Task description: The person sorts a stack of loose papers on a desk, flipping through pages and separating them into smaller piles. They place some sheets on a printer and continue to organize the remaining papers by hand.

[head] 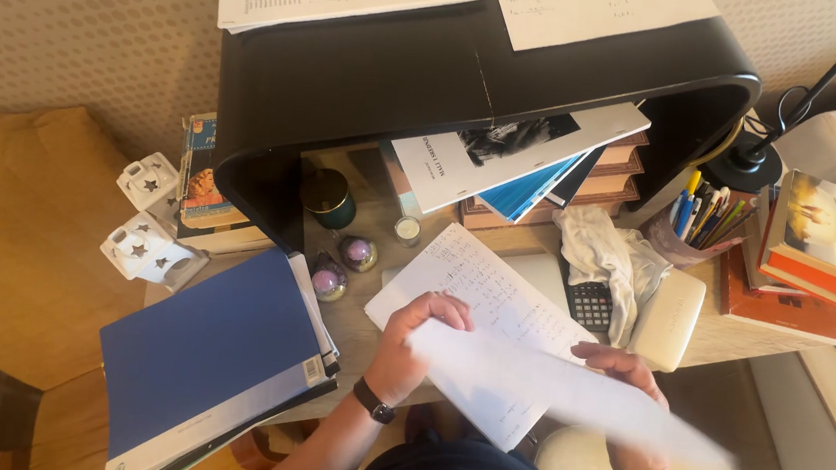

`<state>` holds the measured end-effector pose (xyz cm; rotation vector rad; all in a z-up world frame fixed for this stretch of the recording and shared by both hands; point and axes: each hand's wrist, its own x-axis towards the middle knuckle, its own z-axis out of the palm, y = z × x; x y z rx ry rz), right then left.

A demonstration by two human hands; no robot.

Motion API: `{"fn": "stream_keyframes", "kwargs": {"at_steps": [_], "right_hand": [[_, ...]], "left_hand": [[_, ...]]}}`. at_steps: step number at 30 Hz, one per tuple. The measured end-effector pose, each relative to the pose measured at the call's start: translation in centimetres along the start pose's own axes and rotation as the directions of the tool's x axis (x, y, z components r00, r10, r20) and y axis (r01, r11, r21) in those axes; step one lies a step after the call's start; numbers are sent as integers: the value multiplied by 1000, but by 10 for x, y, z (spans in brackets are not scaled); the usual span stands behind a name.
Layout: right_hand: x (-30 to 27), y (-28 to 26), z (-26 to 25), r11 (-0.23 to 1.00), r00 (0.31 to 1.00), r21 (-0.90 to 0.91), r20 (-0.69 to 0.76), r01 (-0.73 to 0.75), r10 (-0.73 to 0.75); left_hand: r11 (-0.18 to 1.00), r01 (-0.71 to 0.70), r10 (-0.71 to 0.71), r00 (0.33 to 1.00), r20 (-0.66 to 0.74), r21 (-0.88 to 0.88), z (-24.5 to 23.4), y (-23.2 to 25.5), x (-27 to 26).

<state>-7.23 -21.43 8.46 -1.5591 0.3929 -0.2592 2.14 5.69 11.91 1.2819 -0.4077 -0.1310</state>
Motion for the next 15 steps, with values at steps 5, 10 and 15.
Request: {"fn": "stream_keyframes", "kwargs": {"at_steps": [5, 10, 15], "right_hand": [[27, 45, -8, 903, 844, 200, 325, 380, -427], [27, 31, 13, 980, 942, 6, 278, -198, 188], [33, 1, 13, 977, 964, -79, 168, -197, 208]], "left_hand": [[989, 65, -67, 998, 4, 131, -12, -33, 0], [858, 413, -384, 911, -152, 306, -20, -50, 3], [758, 535, -490, 845, -217, 373, -20, -33, 18]]}}
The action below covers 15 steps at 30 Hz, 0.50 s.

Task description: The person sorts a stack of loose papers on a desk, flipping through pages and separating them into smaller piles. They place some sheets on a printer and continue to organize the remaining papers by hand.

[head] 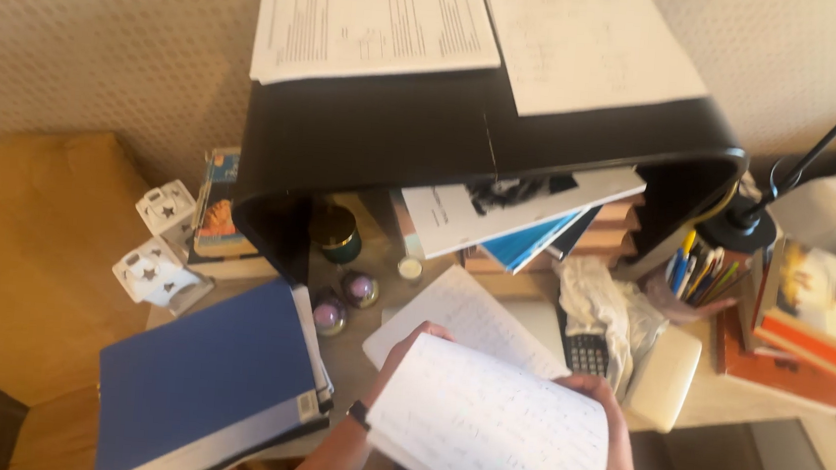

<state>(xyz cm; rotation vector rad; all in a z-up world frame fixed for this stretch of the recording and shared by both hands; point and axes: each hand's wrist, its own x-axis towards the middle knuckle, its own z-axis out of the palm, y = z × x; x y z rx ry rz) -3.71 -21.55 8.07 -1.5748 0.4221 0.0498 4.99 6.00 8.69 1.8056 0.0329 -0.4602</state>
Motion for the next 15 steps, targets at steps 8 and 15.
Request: {"fn": "stream_keyframes", "kwargs": {"at_steps": [8, 15], "right_hand": [[15, -76, 6, 996, 947, 3, -312, -86, 83], [39, -216, -1, 922, 889, -341, -340, 185, -305]], "left_hand": [[916, -383, 344, 903, -257, -118, -6, 104, -5], [805, -592, 568, 745, -351, 46, -16, 219, 59]]}}
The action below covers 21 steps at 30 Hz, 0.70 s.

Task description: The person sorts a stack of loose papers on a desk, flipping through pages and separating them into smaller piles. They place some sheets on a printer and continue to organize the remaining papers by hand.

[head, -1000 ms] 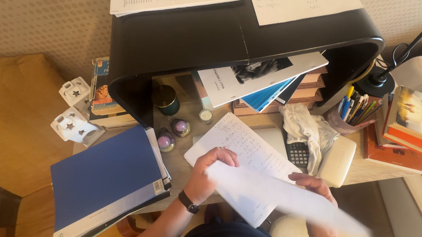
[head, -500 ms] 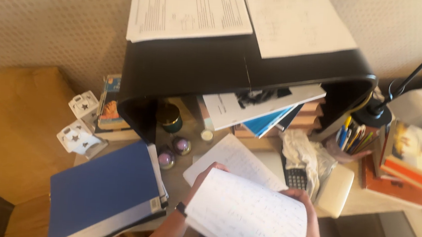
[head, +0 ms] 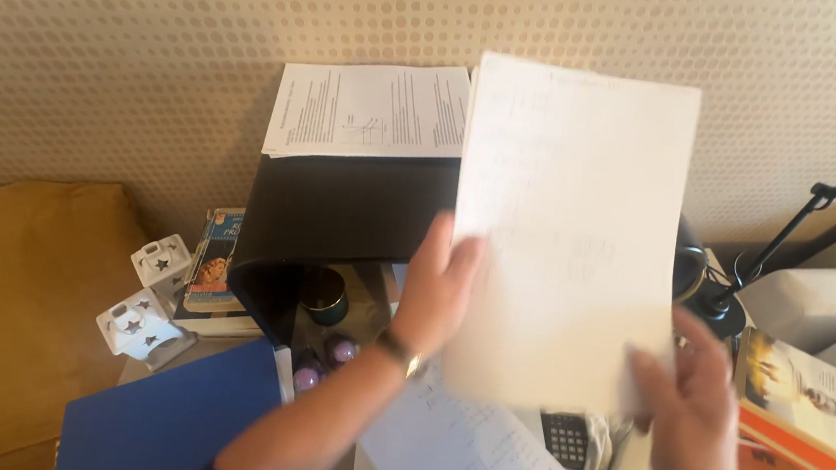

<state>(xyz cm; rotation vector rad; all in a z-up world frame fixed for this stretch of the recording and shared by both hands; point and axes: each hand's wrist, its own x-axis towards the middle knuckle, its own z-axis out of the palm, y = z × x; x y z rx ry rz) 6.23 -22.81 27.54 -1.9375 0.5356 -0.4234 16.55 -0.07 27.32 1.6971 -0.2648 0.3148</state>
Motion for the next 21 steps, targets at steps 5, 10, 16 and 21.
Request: {"fn": "stream_keyframes", "kwargs": {"at_steps": [5, 10, 16, 21], "right_hand": [[83, -47, 11, 986, 985, -35, -57, 160, -162], [183, -40, 40, 937, 946, -178, -70, 300, -316], [213, -52, 60, 965, 991, -225, 22, 135, -134], [261, -20, 70, 900, 965, -356, 25, 251, -260]], "left_hand": [[930, 360, -357, 933, 51, -76, 32, 21, 99], [940, 340, -338, 937, 88, -8, 56, 4, 130], [934, 72, -156, 963, 218, 351, 76, -39, 124], [763, -177, 110, 983, 145, 622, 78, -45, 106]]}}
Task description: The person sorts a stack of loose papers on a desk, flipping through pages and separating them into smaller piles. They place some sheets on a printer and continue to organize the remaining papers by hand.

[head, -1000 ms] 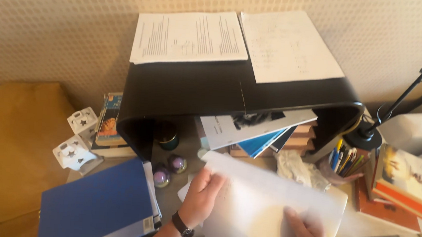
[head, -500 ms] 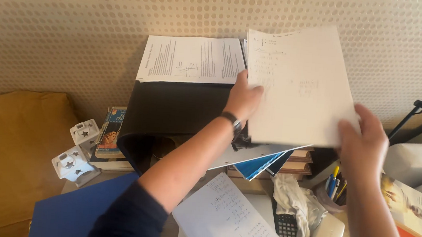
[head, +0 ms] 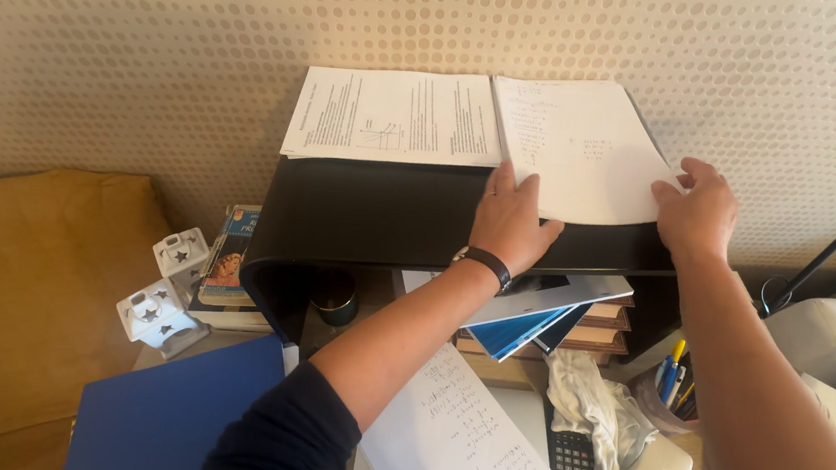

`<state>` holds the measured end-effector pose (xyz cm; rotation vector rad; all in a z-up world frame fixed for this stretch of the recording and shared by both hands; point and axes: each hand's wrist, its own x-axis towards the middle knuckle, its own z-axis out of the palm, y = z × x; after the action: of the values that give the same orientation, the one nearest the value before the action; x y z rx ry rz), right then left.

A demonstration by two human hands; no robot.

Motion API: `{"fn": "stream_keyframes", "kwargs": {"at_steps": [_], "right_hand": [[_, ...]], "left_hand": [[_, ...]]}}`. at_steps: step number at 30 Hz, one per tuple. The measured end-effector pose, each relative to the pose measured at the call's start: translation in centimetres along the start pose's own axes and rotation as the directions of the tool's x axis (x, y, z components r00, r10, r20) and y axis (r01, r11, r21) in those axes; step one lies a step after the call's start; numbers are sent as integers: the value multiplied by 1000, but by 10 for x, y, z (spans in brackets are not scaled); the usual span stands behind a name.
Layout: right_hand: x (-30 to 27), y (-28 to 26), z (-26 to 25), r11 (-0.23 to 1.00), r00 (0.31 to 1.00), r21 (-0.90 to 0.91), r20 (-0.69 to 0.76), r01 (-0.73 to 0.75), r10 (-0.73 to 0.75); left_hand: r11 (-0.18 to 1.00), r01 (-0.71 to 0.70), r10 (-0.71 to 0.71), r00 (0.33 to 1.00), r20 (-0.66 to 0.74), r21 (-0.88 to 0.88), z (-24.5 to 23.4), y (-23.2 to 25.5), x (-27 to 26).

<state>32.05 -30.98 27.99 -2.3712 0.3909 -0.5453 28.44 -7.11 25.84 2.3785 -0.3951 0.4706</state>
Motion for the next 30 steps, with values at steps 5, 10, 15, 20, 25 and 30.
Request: {"fn": "stream_keyframes", "kwargs": {"at_steps": [5, 10, 15, 20, 25, 30], "right_hand": [[-37, -18, -21, 996, 998, -83, 38, -44, 47], [-57, -9, -31, 980, 989, -201, 145, -11, 41], [-45, 20, -14, 986, 998, -159, -24, 54, -58], [-74, 41, -3, 986, 964, -58, -207, 155, -164], [-168, 63, -11, 893, 863, 23, -268, 450, -428], [-301, 116, 6, 986, 989, 106, 97, -126, 116]], "left_hand": [[992, 52, -50, 999, -16, 112, 9, -11, 4], [996, -9, 13, 999, -43, 90, 12, -14, 7], [991, -117, 125, 980, -153, 62, 29, -26, 10], [939, -284, 235, 941, -242, -194, 5, -20, -26], [805, -437, 376, 899, -225, -402, -46, -23, -152], [942, 50, -43, 999, 30, -330, -5, -129, -288]]}}
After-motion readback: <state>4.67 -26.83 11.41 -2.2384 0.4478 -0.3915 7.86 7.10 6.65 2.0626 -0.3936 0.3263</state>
